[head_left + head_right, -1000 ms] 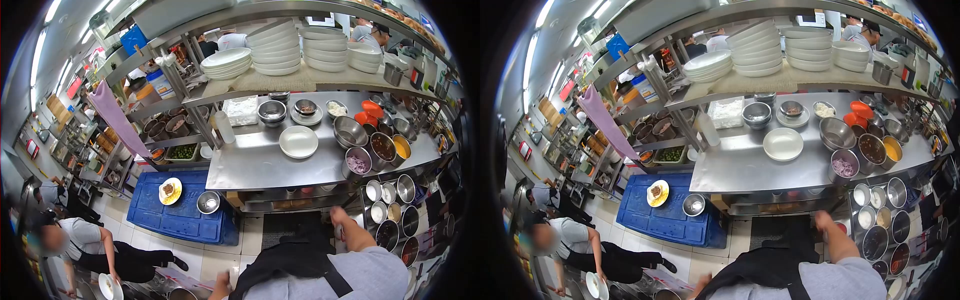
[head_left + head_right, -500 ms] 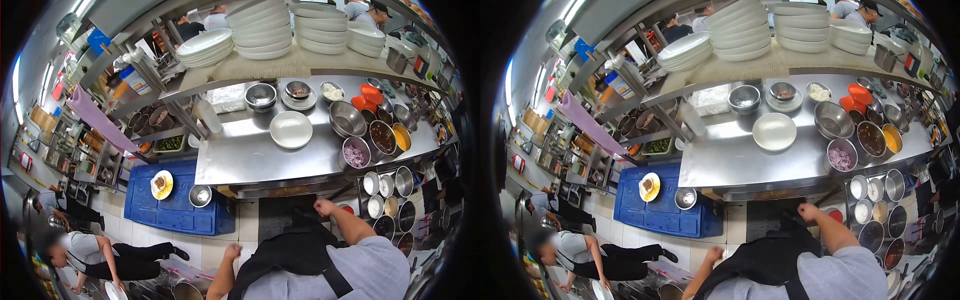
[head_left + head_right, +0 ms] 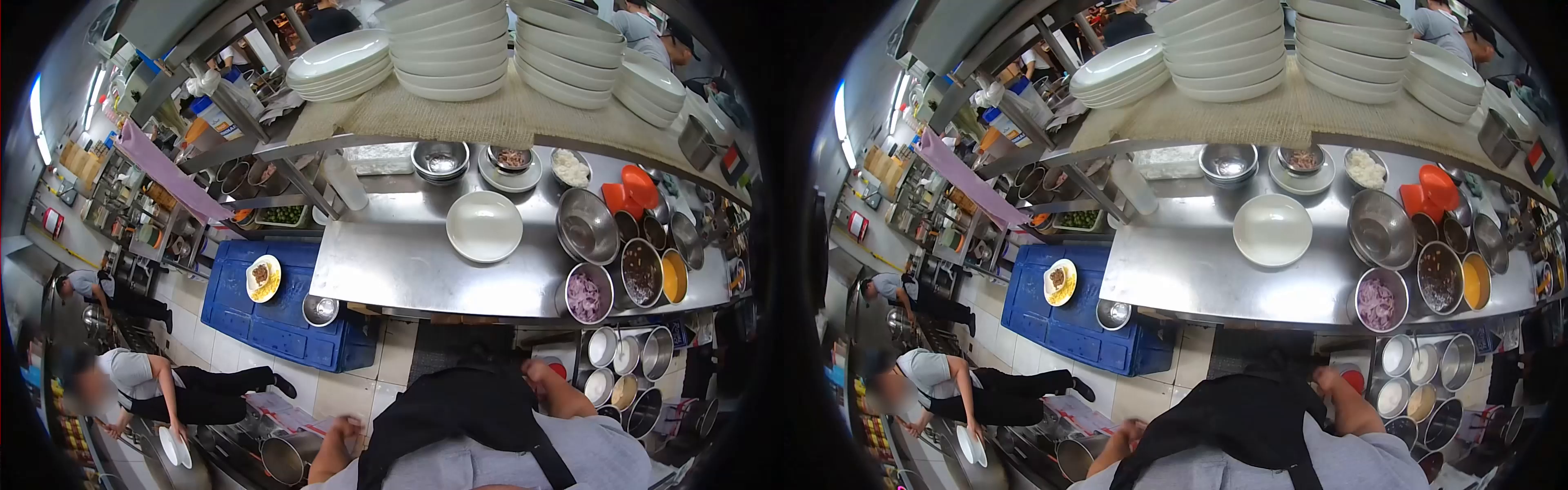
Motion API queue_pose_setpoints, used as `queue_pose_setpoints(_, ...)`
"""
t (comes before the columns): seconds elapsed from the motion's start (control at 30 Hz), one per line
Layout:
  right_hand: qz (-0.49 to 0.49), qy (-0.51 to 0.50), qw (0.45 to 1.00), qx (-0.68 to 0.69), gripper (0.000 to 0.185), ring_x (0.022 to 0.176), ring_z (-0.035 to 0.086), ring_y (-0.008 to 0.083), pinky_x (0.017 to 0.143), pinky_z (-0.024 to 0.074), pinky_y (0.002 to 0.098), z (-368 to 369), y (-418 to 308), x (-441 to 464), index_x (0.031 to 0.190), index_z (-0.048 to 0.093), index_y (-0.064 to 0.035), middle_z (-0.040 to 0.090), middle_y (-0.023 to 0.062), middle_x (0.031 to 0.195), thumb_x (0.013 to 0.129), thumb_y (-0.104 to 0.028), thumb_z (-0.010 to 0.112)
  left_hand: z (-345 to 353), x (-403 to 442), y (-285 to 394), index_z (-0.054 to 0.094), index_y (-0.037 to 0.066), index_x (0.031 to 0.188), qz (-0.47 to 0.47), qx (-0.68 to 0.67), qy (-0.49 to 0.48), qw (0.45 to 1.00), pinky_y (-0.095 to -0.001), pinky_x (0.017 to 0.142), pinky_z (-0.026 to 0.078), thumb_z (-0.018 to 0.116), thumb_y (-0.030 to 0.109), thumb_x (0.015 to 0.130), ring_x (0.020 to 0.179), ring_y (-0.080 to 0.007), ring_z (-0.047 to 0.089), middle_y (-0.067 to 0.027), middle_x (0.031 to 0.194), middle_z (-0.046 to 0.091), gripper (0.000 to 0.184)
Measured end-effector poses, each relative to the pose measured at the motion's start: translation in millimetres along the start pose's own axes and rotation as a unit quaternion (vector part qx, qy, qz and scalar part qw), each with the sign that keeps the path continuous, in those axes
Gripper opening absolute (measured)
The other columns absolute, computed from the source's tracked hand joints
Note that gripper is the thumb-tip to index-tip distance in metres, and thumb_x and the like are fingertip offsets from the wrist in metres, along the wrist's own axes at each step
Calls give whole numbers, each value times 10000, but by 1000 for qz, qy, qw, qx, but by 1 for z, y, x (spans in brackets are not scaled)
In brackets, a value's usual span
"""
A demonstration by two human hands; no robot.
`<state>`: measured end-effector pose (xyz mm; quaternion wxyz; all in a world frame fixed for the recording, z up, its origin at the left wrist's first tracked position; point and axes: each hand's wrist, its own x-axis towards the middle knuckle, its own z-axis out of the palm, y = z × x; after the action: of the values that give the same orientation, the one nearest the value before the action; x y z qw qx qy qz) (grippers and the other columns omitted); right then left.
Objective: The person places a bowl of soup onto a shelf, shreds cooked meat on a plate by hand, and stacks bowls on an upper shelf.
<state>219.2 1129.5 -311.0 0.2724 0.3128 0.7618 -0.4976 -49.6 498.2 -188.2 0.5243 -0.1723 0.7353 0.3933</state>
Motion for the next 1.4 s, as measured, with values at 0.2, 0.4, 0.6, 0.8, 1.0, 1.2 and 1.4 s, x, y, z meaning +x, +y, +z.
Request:
queue_pose_setpoints(0.2, -78, -28, 988, 131, 263, 549, 619, 157, 520, 522, 314, -72, -175, 26, 1184, 607, -35, 634, 61, 810, 960, -167, 577, 56, -16, 235, 640, 19, 1026, 238, 23, -25, 971, -293, 601, 553, 683, 86, 885, 650, -166, 667, -94, 769, 702, 161)
queue_pose_setpoints(0.4, -150, -190, 970, -15, 345, 1057, 610, 216, 910, 492, 379, -31, -111, 32, 1246, 623, -40, 673, 134, 1126, 947, -210, 600, 103, 5, 259, 624, 37, 1144, 302, 120, 40, 945, -321, 728, 544, 570, 319, 983, 902, -184, 688, -74, 1039, 703, 329)
queue_pose_setpoints(0.6, 64, -281, 953, 92, 407, 1070, 593, 226, 878, 501, 398, -64, -73, -11, 1255, 627, -73, 658, 107, 1196, 892, -255, 654, 139, 68, 69, 516, 61, 1358, 79, 311, -36, 946, -411, 984, 428, 522, 462, 960, 1197, -295, 538, -161, 1352, 535, 564)
queue_pose_setpoints(0.8, 58, -327, 942, -40, 375, 1018, 620, 246, 811, 525, 418, -85, -32, 19, 1220, 647, -105, 672, 93, 1168, 873, -249, 653, 113, 56, 69, 525, 143, 1352, -27, 156, 30, 987, -502, 760, 543, 649, 353, 895, 967, -295, 641, -161, 1099, 640, 518)
queue_pose_setpoints(1.0, 25, -382, 923, -33, 334, 990, 632, 246, 820, 520, 414, -90, -39, 36, 1180, 659, -107, 682, 98, 1125, 873, -238, 639, 91, 71, 183, 643, 61, 1157, 164, 72, 95, 979, -384, 615, 547, 692, 227, 850, 747, -225, 655, -132, 897, 690, 353)
queue_pose_setpoints(1.2, 27, -355, 934, -29, 301, 958, 640, 258, 813, 520, 422, -95, -58, 22, 1148, 664, -102, 686, 97, 1081, 888, -246, 612, 81, -208, 539, 494, -14, 1370, 666, 12, 174, 726, -233, 618, 477, 567, 73, 895, 689, -80, 551, -40, 792, 596, 488)
queue_pose_setpoints(1.4, 57, -317, 947, -15, 278, 927, 647, 269, 806, 520, 430, -107, -54, -6, 1116, 668, -96, 690, 95, 1036, 904, -255, 586, 101, -315, 747, 276, 38, 1516, 524, 372, 306, 702, -295, 511, 473, 642, 196, 784, 590, -155, 584, -85, 729, 651, 833)
